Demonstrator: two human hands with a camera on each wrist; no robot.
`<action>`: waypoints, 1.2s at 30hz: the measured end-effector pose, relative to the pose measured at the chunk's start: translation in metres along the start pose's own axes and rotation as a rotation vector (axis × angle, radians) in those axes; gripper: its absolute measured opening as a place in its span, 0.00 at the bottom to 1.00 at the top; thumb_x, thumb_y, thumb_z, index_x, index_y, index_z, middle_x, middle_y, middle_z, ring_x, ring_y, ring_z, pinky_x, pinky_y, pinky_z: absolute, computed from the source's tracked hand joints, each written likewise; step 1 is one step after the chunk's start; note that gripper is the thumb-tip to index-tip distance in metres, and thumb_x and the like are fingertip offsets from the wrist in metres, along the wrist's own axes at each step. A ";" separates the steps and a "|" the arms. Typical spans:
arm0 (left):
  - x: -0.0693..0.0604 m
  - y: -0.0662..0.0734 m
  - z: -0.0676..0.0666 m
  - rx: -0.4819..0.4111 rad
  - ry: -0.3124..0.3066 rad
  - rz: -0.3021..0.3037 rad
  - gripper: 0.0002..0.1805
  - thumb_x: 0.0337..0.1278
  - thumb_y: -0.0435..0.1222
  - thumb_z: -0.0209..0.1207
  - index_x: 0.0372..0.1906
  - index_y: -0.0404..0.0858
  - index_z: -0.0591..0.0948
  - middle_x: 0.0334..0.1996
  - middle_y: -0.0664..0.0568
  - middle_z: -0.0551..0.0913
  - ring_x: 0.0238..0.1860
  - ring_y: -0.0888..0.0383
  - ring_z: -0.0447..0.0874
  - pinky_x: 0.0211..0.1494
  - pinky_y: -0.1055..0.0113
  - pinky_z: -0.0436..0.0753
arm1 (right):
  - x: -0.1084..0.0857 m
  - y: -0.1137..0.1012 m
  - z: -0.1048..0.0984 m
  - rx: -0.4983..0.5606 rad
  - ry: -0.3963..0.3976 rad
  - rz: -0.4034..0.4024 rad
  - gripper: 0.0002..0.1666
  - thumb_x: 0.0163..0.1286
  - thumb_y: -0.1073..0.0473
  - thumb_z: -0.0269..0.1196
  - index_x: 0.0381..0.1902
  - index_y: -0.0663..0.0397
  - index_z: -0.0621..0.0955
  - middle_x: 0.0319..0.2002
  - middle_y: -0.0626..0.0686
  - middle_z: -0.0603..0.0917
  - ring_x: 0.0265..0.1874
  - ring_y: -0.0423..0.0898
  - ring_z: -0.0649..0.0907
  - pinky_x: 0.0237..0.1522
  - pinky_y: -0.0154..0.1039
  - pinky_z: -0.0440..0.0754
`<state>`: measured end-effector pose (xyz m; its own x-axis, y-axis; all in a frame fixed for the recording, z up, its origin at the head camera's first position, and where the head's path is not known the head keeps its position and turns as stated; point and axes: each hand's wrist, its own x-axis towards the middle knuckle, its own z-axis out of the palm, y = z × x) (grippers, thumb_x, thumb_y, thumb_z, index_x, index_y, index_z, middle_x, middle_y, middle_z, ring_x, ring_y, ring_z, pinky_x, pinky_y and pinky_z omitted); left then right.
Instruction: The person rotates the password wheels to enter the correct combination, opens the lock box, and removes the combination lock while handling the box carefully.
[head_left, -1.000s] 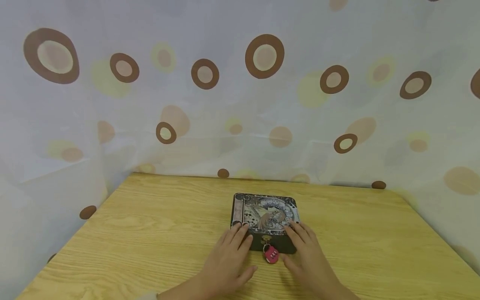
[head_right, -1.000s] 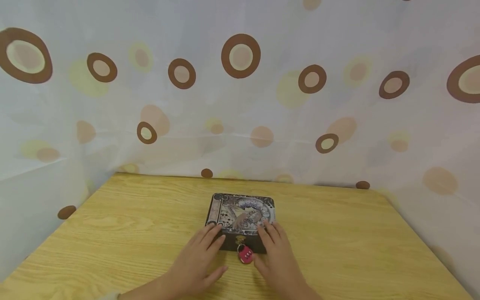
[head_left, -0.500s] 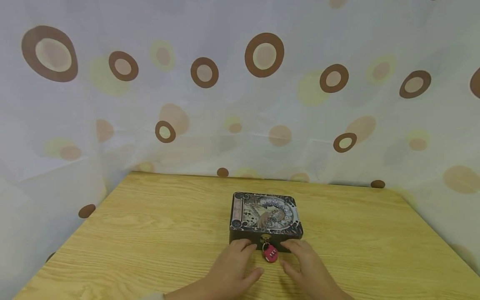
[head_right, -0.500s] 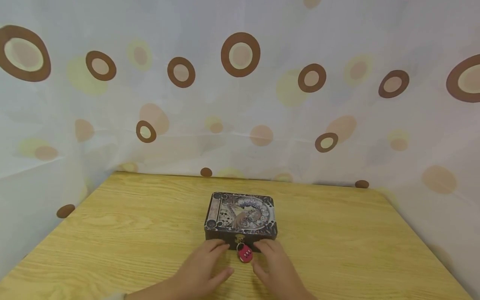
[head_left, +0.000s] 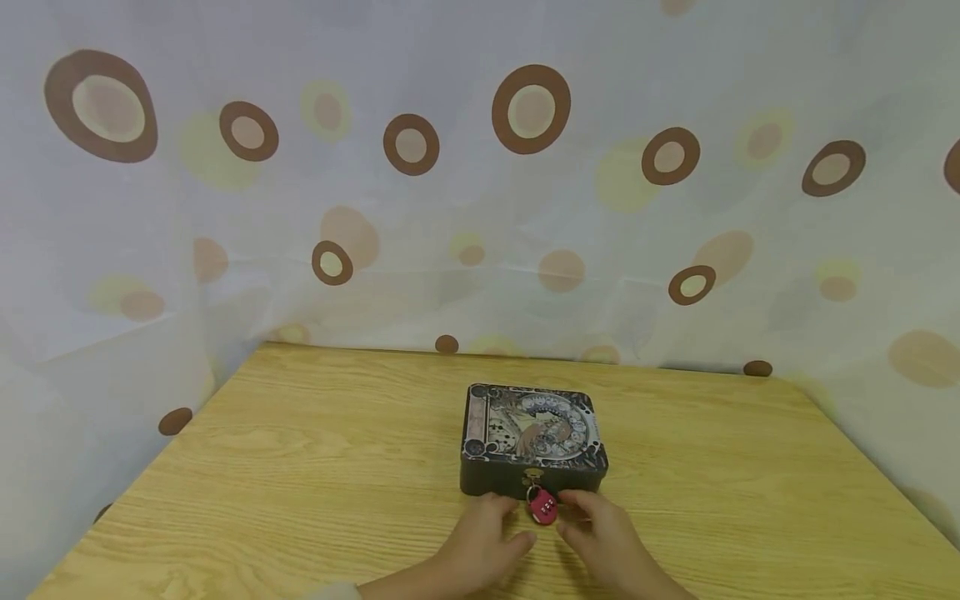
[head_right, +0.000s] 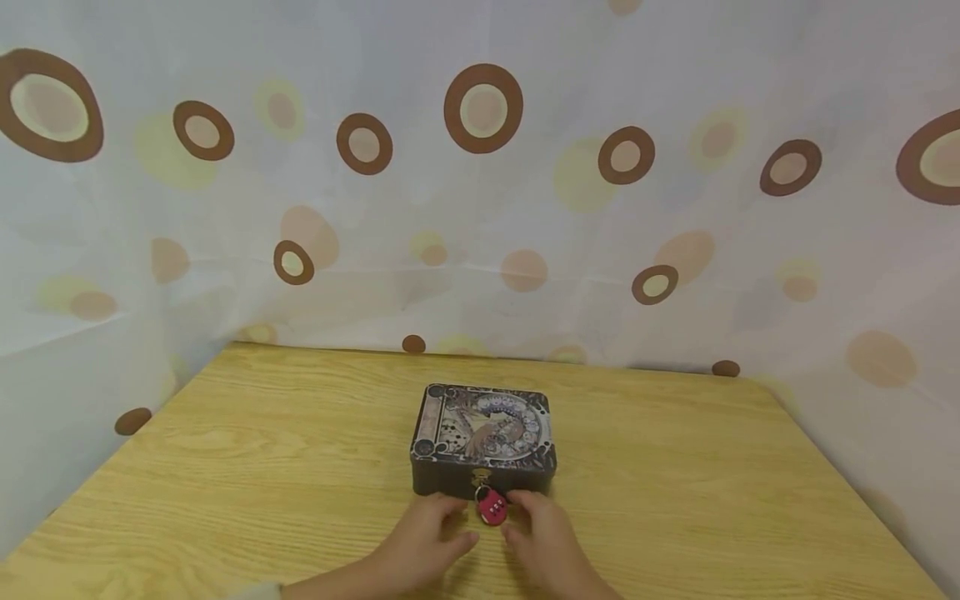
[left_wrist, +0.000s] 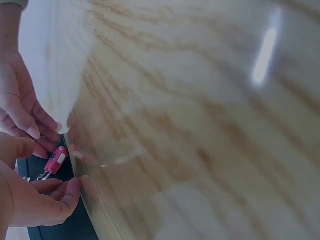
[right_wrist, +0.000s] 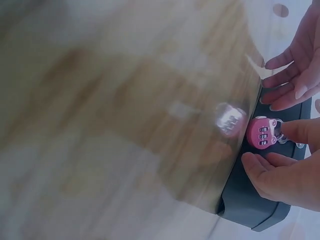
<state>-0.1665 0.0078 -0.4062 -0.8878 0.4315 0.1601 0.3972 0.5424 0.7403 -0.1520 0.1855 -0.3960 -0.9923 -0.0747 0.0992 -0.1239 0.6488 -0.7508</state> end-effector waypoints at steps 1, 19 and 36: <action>0.001 0.000 0.001 -0.014 0.007 -0.013 0.23 0.49 0.38 0.61 0.45 0.23 0.78 0.41 0.38 0.81 0.45 0.46 0.79 0.49 0.58 0.81 | 0.001 0.000 0.000 0.005 -0.003 0.008 0.20 0.56 0.69 0.64 0.46 0.73 0.77 0.42 0.60 0.83 0.40 0.52 0.82 0.39 0.41 0.84; 0.016 0.007 0.018 -0.346 0.130 -0.090 0.06 0.44 0.26 0.58 0.28 0.24 0.81 0.20 0.45 0.80 0.22 0.67 0.68 0.23 0.77 0.71 | 0.010 0.011 0.003 0.162 -0.115 -0.035 0.20 0.56 0.72 0.59 0.46 0.82 0.74 0.38 0.65 0.83 0.38 0.50 0.81 0.32 0.28 0.80; 0.020 0.002 0.020 -0.287 0.245 -0.097 0.02 0.46 0.23 0.59 0.27 0.25 0.80 0.20 0.45 0.80 0.23 0.66 0.72 0.24 0.77 0.73 | 0.013 0.004 0.011 0.227 -0.127 0.136 0.13 0.62 0.72 0.54 0.42 0.79 0.76 0.35 0.60 0.82 0.32 0.45 0.81 0.31 0.36 0.83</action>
<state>-0.1788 0.0317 -0.4145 -0.9611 0.1845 0.2055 0.2579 0.3338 0.9067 -0.1649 0.1784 -0.4047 -0.9912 -0.1018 -0.0843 0.0260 0.4747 -0.8798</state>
